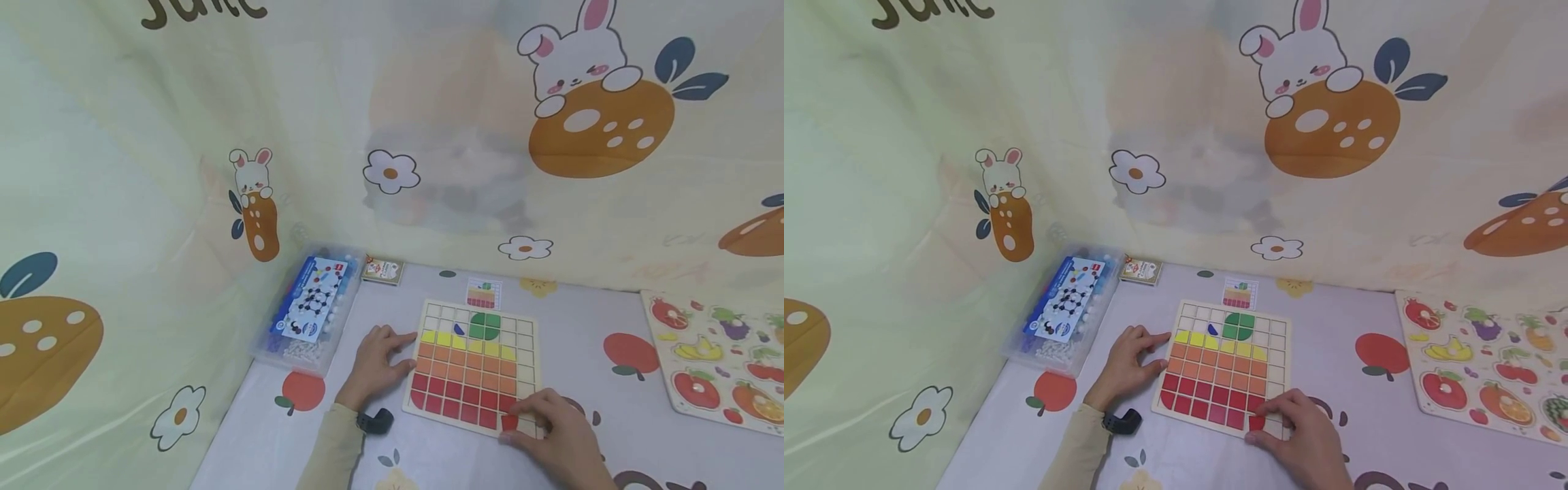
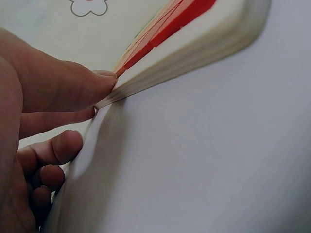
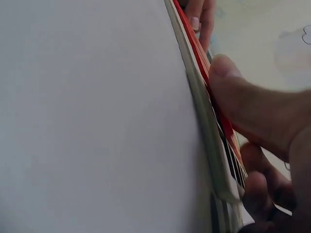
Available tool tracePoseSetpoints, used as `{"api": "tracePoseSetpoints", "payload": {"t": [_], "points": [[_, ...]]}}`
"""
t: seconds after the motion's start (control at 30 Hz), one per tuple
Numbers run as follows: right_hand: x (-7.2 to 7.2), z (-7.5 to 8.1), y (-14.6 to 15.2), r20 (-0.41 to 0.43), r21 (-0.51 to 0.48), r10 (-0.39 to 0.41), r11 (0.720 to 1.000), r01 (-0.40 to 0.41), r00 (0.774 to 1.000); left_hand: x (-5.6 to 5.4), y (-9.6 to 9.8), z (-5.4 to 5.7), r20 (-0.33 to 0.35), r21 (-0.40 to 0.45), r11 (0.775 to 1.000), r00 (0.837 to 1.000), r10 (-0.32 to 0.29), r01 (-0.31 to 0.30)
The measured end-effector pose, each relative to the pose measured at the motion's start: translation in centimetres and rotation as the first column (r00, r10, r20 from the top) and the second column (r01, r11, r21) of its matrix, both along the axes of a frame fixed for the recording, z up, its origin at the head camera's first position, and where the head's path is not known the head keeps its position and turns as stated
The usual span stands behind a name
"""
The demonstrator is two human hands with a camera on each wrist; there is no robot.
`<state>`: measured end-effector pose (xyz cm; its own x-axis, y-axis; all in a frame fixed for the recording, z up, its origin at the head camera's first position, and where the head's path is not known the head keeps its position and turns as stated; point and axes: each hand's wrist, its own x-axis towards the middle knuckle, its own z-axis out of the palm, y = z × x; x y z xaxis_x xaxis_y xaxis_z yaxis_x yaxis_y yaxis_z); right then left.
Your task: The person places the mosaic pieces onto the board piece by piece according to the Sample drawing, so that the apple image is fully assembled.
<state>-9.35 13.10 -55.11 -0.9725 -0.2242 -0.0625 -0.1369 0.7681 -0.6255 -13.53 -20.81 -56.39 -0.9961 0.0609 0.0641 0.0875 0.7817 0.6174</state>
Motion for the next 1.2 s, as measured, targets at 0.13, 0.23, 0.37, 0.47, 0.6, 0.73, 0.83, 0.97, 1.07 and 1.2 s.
{"api": "tracePoseSetpoints", "payload": {"t": [0.13, 0.23, 0.37, 0.47, 0.6, 0.73, 0.83, 0.97, 1.07, 1.2], "points": [[0.0, 0.0, 0.3, -0.05, -0.032, 0.03, 0.999, -0.032, 0.998, 0.0, 0.0, 0.1, 0.008, 0.003, 1.0, 1.0, 0.0, 0.0], [0.0, 0.0, 0.3, -0.076, -0.04, 0.033, 0.999, -0.036, 0.997, 0.0, 0.1, 0.1, 0.006, 0.005, 1.0, 1.0, 0.003, -0.003], [0.1, 0.0, 0.0, -0.059, -0.007, 0.013, 1.0, -0.014, 0.998, 0.1, 0.1, 0.0, -0.006, 0.014, 1.0, 1.0, 0.001, -0.001], [0.2, 0.0, -0.1, -0.046, 0.009, -0.001, 1.0, 0.001, 0.999, 0.1, 0.1, 0.0, -0.01, 0.014, 1.0, 1.0, 0.002, -0.002], [0.1, -0.2, 0.0, -0.059, -0.023, -0.016, 1.0, 0.015, 0.998, 0.1, 0.1, 0.0, -0.002, 0.013, 1.0, 1.0, 0.005, -0.005], [0.2, -0.5, 0.3, -0.053, -0.093, -0.024, 0.995, 0.019, 0.998, 0.1, 0.1, 0.0, 0.002, 0.022, 1.0, 1.0, 0.006, -0.006], [0.3, -0.8, 0.8, -0.022, -0.177, -0.051, 0.983, 0.046, 0.998, 0.1, 0.2, 0.0, 0.006, 0.027, 1.0, 1.0, 0.006, -0.007], [0.3, -1.2, 1.4, 0.007, -0.287, -0.111, 0.952, 0.109, 0.994, 0.0, 0.1, 0.0, 0.015, 0.024, 1.0, 1.0, 0.006, -0.007], [0.2, -1.4, 1.6, 0.002, -0.327, -0.133, 0.937, 0.126, 0.991, 0.0, 0.1, -0.1, 0.012, 0.02, 1.0, 1.0, 0.006, -0.006], [0.3, -1.5, 1.8, -0.005, -0.335, -0.145, 0.933, 0.135, 0.989, 0.1, 0.1, -0.1, 0.003, 0.022, 1.0, 1.0, 0.003, -0.003]]}}
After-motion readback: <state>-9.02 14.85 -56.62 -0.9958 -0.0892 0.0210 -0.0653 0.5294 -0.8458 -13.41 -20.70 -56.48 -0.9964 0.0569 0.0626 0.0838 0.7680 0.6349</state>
